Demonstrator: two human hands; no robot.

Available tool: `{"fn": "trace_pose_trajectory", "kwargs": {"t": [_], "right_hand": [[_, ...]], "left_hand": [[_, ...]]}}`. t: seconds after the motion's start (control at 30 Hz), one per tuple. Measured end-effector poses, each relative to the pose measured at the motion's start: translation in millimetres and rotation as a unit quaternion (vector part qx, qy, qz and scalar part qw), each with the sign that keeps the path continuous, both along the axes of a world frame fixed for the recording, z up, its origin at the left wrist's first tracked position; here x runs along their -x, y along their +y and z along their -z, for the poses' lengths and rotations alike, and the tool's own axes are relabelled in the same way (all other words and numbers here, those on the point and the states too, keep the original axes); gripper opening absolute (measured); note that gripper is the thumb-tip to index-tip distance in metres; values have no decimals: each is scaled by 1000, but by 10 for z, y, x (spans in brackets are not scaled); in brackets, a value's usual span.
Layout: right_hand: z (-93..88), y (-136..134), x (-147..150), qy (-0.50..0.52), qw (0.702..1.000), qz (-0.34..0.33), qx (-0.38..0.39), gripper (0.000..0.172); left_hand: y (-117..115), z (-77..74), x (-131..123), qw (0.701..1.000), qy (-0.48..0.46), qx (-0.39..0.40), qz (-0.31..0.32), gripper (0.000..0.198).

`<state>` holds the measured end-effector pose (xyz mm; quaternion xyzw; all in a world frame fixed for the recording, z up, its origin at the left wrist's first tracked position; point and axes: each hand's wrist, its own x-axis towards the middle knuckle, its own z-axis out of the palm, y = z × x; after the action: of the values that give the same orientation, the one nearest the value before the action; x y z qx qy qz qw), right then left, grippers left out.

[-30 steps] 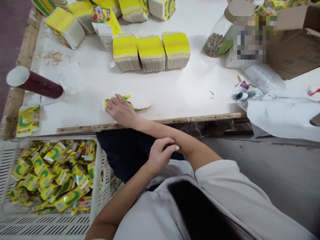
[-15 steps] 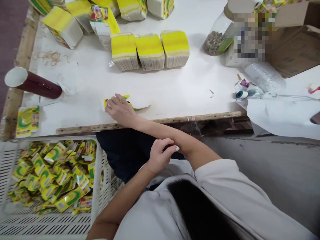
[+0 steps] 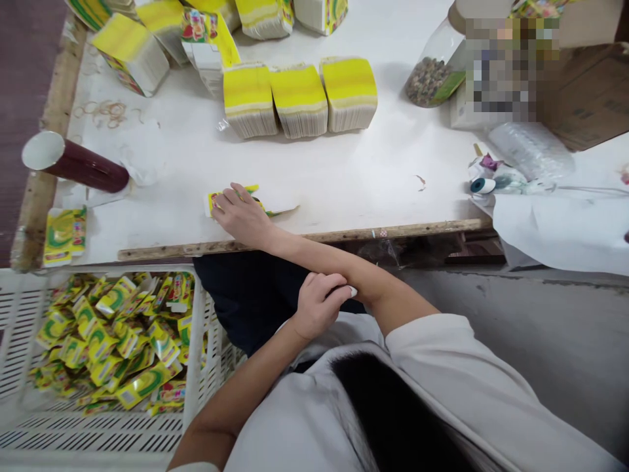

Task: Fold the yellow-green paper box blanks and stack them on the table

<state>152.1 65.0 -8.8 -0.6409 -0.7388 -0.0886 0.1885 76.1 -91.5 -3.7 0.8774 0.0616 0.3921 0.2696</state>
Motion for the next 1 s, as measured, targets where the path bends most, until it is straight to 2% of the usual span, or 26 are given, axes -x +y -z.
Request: {"fn": "trace_pose_trajectory", "kwargs": {"t": [0.13,0.3,0.43,0.57,0.77,0.93,1.0], "right_hand": [[-55,-28,-14,11,1000,-12,26,46],[-74,-38,-5,47,997,-26,55,39],[-40,-43,3,96,995,3,12,37],[-53,-76,-58,161,985,55,-23,37],[-76,-73,-132,173,978,107,51,28],[-97,-90,-130,146,980,122,64,27],[-125,-122,-186,141,979,126,74,26]], "left_hand": [[-18,-16,11,1000,0,0,1,14],[-21,-81,13,996,-5,-18,-92,14],[40,-64,3,997,67,-32,-34,25],[-4,-27,42,997,70,-16,14,28],[-71,-54,71,996,56,28,58,32],[119,-129,135,989,-18,100,110,23],[223,-142,228,983,-40,144,103,19]]}}
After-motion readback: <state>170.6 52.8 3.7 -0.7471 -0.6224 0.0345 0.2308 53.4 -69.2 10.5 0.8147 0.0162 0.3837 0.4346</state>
